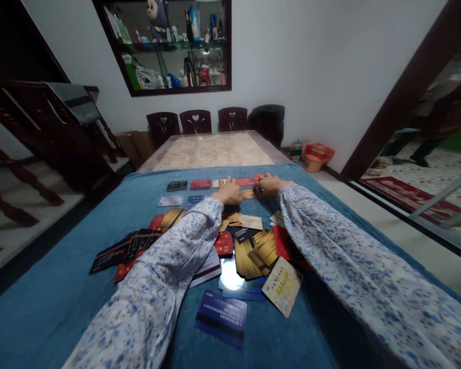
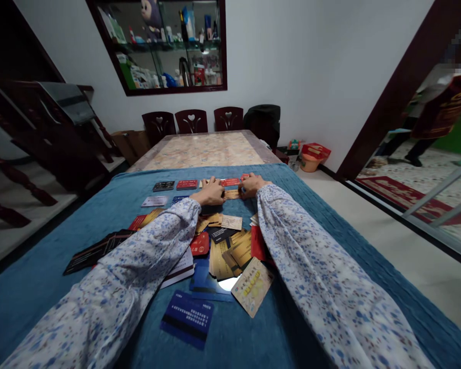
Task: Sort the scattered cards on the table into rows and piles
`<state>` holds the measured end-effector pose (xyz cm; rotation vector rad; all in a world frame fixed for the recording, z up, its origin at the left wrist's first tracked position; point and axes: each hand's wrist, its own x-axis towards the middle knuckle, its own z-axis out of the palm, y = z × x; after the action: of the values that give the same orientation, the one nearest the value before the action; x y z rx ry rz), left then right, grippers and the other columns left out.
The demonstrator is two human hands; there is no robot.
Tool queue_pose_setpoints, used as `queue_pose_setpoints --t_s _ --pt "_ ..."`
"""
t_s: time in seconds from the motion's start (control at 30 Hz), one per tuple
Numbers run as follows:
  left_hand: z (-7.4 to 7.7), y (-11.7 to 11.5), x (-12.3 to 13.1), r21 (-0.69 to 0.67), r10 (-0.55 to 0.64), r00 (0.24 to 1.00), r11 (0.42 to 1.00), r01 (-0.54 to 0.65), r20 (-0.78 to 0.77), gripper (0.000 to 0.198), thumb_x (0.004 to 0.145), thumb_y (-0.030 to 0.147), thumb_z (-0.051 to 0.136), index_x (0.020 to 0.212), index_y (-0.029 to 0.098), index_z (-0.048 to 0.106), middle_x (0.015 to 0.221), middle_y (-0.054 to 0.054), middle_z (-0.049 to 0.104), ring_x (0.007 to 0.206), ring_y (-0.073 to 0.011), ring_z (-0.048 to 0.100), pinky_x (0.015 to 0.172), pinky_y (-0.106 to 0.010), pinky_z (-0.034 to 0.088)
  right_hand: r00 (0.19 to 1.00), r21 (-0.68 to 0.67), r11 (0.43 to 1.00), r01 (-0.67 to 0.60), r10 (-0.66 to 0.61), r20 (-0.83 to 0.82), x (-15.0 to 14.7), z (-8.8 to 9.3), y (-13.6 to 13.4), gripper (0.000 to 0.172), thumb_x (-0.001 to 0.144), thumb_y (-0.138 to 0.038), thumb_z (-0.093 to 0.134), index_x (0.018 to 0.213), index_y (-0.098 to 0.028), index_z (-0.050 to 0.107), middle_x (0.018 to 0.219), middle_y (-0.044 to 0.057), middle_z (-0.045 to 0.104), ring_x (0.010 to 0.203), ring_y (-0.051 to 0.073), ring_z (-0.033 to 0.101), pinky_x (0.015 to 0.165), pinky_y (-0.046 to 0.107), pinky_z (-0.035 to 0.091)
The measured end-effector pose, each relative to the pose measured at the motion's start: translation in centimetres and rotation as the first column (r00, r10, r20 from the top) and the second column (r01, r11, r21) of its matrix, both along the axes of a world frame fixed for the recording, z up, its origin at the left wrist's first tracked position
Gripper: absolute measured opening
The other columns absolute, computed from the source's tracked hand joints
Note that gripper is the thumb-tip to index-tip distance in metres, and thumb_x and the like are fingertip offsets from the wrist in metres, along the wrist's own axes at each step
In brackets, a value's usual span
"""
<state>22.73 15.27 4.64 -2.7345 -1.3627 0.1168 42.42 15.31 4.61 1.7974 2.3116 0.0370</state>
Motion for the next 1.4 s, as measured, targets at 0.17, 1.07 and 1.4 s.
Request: queue_pose_setpoints --t_s 0.17,1.07,1.4 --pt "0.4 -0.9 -0.9 0.044 -0.052 0.999 0.998 0.052 0.006 0.031 0.091 0.031 0.059 0.11 0.016 0.078 0.13 -0.019 0.059 0.132 -0.0393 0.043 0.107 -0.06 0.037 1.0 0.003 1.0 0.011 -0.011 -0.001 0.0 -0.3 0.1 0.053 0.082 -0.041 0.07 0.134 -0.033 0.072 0.139 0.017 0.064 0.127 0.041 0.049 0.096 0.052 0.045" --pt "1.0 -6.4 -14.5 0.133 -0.039 0.983 0.991 0.015 0.182 0.023 0.092 0.023 0.058 0.095 0.023 0.081 0.114 -0.013 0.067 0.118 -0.033 0.046 0.099 -0.055 0.03 0.971 0.253 0.949 -0.188 0.219 -0.098 -7.9 2.8 -6.6 0.022 0.094 -0.021 0.056 0.096 -0.02 0.078 0.114 0.015 0.076 0.114 0.033 0.05 0.084 0.04 0.034" --pt "-0.2 -10.9 -18.6 0.131 -0.016 0.968 0.991 -0.017 0.251 0.027 0.097 0.028 0.057 0.112 0.024 0.079 0.121 -0.013 0.068 0.118 -0.0333 0.048 0.103 -0.061 0.032 0.909 0.26 0.906 -0.334 0.383 -0.164 -12.7 2.4 -9.1 0.025 0.095 -0.028 0.059 0.109 -0.021 0.079 0.121 0.016 0.074 0.118 0.033 0.049 0.089 0.042 0.035"
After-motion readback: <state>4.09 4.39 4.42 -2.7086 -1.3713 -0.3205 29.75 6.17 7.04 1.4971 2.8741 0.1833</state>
